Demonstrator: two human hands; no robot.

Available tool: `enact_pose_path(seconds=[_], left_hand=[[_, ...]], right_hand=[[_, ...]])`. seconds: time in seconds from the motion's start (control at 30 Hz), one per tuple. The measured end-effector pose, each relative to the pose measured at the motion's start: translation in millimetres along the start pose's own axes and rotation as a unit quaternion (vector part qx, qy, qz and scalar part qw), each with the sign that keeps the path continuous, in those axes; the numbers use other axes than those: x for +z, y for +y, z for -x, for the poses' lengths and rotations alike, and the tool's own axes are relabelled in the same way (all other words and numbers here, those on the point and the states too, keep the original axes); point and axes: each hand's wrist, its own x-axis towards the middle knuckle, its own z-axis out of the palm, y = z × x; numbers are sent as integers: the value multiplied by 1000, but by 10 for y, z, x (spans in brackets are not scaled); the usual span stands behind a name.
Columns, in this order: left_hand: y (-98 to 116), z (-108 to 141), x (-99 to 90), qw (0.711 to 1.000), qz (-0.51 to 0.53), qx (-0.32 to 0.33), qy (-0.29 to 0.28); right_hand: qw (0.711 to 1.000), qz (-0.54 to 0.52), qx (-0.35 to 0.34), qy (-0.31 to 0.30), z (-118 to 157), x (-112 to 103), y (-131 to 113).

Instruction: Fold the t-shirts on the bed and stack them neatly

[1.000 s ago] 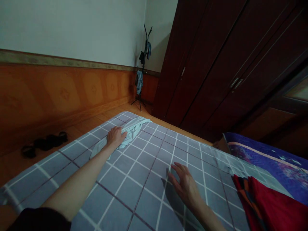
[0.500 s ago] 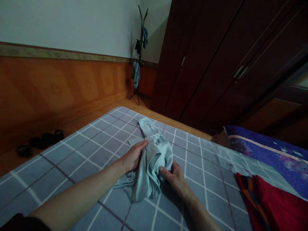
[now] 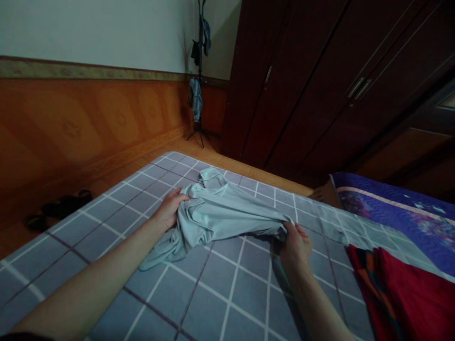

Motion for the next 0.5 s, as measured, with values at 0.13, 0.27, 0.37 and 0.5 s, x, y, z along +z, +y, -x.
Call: enact_pose_path(seconds=[0.13, 0.27, 0.37, 0.5], left_hand=[[26, -130, -149, 999, -10, 16, 46], [18, -87, -163, 998, -39, 39, 39], [7, 3, -132, 996, -65, 53, 9], [-1, 102, -104, 983, -149, 97, -55]], right_hand=[[994, 30, -73, 73, -302, -166, -70], [983, 100, -131, 84, -459, -295, -52], [968, 191, -160, 32, -393, -299, 5], [933, 302, -195, -19, -264, -264, 32]])
